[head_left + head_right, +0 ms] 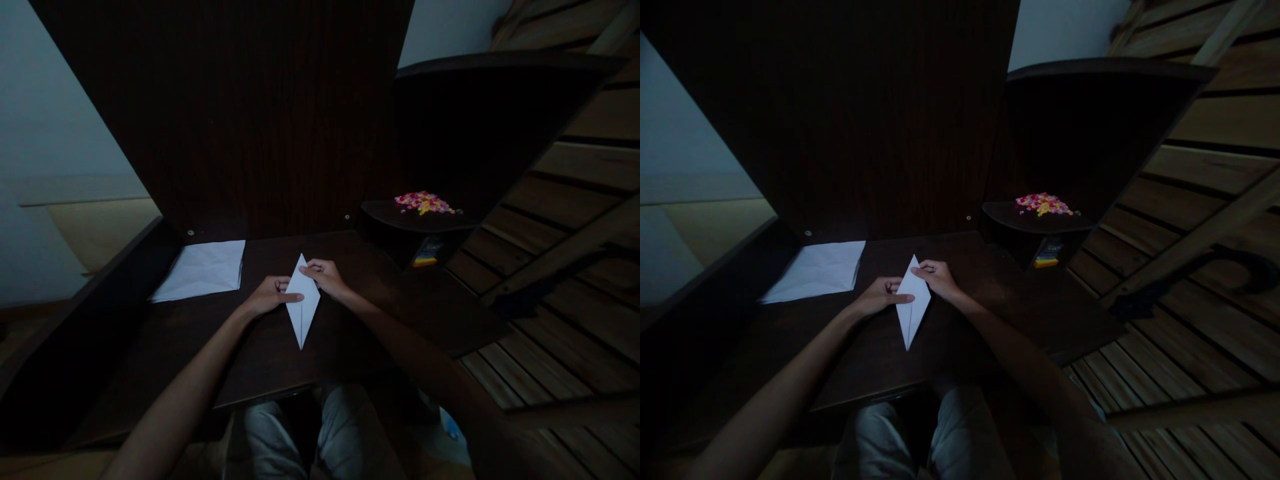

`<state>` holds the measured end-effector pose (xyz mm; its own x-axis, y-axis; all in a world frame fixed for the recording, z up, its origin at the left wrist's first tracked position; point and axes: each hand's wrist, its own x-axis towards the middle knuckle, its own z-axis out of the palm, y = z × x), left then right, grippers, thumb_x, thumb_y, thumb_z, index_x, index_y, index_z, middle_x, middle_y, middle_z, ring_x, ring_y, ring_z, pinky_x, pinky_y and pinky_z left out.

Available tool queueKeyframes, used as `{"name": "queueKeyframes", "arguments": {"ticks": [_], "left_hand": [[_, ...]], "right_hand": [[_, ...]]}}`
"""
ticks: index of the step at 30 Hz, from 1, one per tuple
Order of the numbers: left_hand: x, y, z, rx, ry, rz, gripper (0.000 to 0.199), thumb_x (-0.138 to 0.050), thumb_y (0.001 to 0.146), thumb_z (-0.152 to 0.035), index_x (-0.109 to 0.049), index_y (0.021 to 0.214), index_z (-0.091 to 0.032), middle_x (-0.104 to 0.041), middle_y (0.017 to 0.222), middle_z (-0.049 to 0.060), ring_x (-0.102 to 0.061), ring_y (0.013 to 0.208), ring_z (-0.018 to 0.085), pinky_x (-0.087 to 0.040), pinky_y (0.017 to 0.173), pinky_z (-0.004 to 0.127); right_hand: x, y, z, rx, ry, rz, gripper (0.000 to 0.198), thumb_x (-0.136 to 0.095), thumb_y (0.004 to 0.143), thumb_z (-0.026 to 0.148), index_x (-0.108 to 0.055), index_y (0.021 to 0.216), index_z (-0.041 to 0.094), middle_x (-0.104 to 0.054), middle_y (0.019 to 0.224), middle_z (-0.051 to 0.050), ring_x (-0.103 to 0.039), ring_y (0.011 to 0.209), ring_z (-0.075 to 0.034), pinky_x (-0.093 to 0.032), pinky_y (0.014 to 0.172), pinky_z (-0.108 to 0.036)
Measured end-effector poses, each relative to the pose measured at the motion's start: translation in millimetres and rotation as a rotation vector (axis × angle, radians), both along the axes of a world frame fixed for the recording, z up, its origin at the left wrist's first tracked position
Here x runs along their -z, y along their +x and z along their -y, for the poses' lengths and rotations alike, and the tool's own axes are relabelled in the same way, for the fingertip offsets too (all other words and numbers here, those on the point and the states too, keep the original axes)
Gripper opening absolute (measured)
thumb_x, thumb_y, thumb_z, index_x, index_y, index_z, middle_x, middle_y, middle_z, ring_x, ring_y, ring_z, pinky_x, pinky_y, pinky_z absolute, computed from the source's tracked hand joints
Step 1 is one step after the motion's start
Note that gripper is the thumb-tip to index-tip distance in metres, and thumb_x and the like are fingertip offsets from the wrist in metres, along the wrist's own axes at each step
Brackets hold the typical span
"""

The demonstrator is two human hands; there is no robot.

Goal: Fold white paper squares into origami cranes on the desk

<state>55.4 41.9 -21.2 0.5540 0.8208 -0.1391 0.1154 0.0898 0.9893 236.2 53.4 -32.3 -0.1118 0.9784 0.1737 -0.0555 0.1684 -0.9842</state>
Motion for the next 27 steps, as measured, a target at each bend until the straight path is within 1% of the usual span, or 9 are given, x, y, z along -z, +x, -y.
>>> {"name": "queueKeyframes", "arguments": {"ticks": [3, 7, 10, 13, 16, 19, 23, 25, 27], "left_hand": [[-0.5, -1, 1, 0.046, 0.016, -0.017, 0.041, -0.085, 0.057, -0.028, -0.068, 0.092, -0.013, -0.074, 0.087, 0.006, -0.069, 0.077, 0.02, -0.052, 0.072, 0.031], [-1.9, -2, 2, 0.131, 0.006, -0.041, 0.045, -0.084, 0.056, -0.024, -0.067, 0.095, -0.014, -0.073, 0.08, 0.003, -0.068, 0.07, 0.017, -0.05, 0.066, 0.027], [-2.8, -2, 3, 0.143, 0.008, -0.031, 0.044, -0.084, 0.056, -0.023, -0.066, 0.095, -0.014, -0.073, 0.078, 0.001, -0.067, 0.07, 0.017, -0.05, 0.066, 0.027], [-1.2, -2, 1, 0.12, 0.016, -0.021, 0.046, -0.083, 0.056, -0.023, -0.065, 0.098, -0.014, -0.073, 0.082, 0.002, -0.068, 0.073, 0.018, -0.051, 0.069, 0.028], [2.1, -1, -2, 0.033, 0.021, 0.01, 0.05, -0.085, 0.055, -0.026, -0.064, 0.099, -0.014, -0.074, 0.085, 0.003, -0.068, 0.076, 0.019, -0.052, 0.073, 0.031], [4.6, -1, -5, -0.126, 0.051, 0.076, 0.054, -0.085, 0.055, -0.031, -0.063, 0.101, -0.014, -0.074, 0.089, 0.005, -0.069, 0.079, 0.02, -0.053, 0.077, 0.033], [5.1, -3, -9, -0.329, 0.103, 0.149, 0.056, -0.086, 0.054, -0.036, -0.064, 0.1, -0.014, -0.074, 0.092, 0.008, -0.069, 0.08, 0.021, -0.053, 0.078, 0.034], [5.2, -4, -10, -0.384, 0.109, 0.162, 0.055, -0.086, 0.054, -0.038, -0.064, 0.098, -0.013, -0.074, 0.091, 0.008, -0.069, 0.078, 0.021, -0.053, 0.076, 0.034], [5.6, -5, -11, -0.404, 0.101, 0.167, 0.053, -0.086, 0.054, -0.038, -0.065, 0.097, -0.013, -0.074, 0.087, 0.008, -0.069, 0.074, 0.02, -0.053, 0.074, 0.032]], "right_hand": [[0, 1, -1, 0.014, -0.012, 0.004, 0.026, -0.072, 0.065, 0.042, -0.064, 0.07, 0.018, -0.058, 0.053, 0.002, -0.044, 0.04, -0.009, -0.03, 0.036, -0.02], [0, 2, -2, 0.023, 0.002, 0.006, 0.027, -0.071, 0.066, 0.044, -0.064, 0.068, 0.017, -0.056, 0.049, 0.003, -0.045, 0.037, -0.009, -0.029, 0.034, -0.021], [0, 2, -2, 0.024, 0.009, -0.003, 0.027, -0.071, 0.067, 0.043, -0.065, 0.068, 0.017, -0.053, 0.047, 0.004, -0.044, 0.035, -0.008, -0.029, 0.033, -0.02], [0, 3, -3, 0.022, 0.007, -0.026, 0.03, -0.068, 0.069, 0.046, -0.066, 0.071, 0.016, -0.054, 0.05, 0.004, -0.045, 0.037, -0.007, -0.03, 0.033, -0.019], [-1, 4, -3, -0.038, -0.026, -0.005, 0.031, -0.065, 0.073, 0.047, -0.065, 0.074, 0.016, -0.054, 0.053, 0.005, -0.046, 0.04, -0.006, -0.032, 0.034, -0.018], [1, 4, -2, -0.129, -0.066, 0.045, 0.028, -0.068, 0.071, 0.043, -0.064, 0.078, 0.016, -0.056, 0.056, 0.005, -0.049, 0.043, -0.007, -0.035, 0.035, -0.017], [4, 3, -1, -0.239, -0.094, 0.082, 0.031, -0.071, 0.068, 0.041, -0.061, 0.083, 0.016, -0.062, 0.058, 0.003, -0.054, 0.043, -0.009, -0.04, 0.037, -0.019], [4, 2, -1, -0.264, -0.095, 0.088, 0.03, -0.07, 0.07, 0.042, -0.06, 0.081, 0.016, -0.061, 0.056, 0.003, -0.055, 0.042, -0.01, -0.042, 0.038, -0.019], [5, 3, -2, -0.267, -0.094, 0.086, 0.029, -0.069, 0.071, 0.041, -0.059, 0.078, 0.015, -0.061, 0.055, 0.003, -0.055, 0.041, -0.009, -0.041, 0.038, -0.019]]}}
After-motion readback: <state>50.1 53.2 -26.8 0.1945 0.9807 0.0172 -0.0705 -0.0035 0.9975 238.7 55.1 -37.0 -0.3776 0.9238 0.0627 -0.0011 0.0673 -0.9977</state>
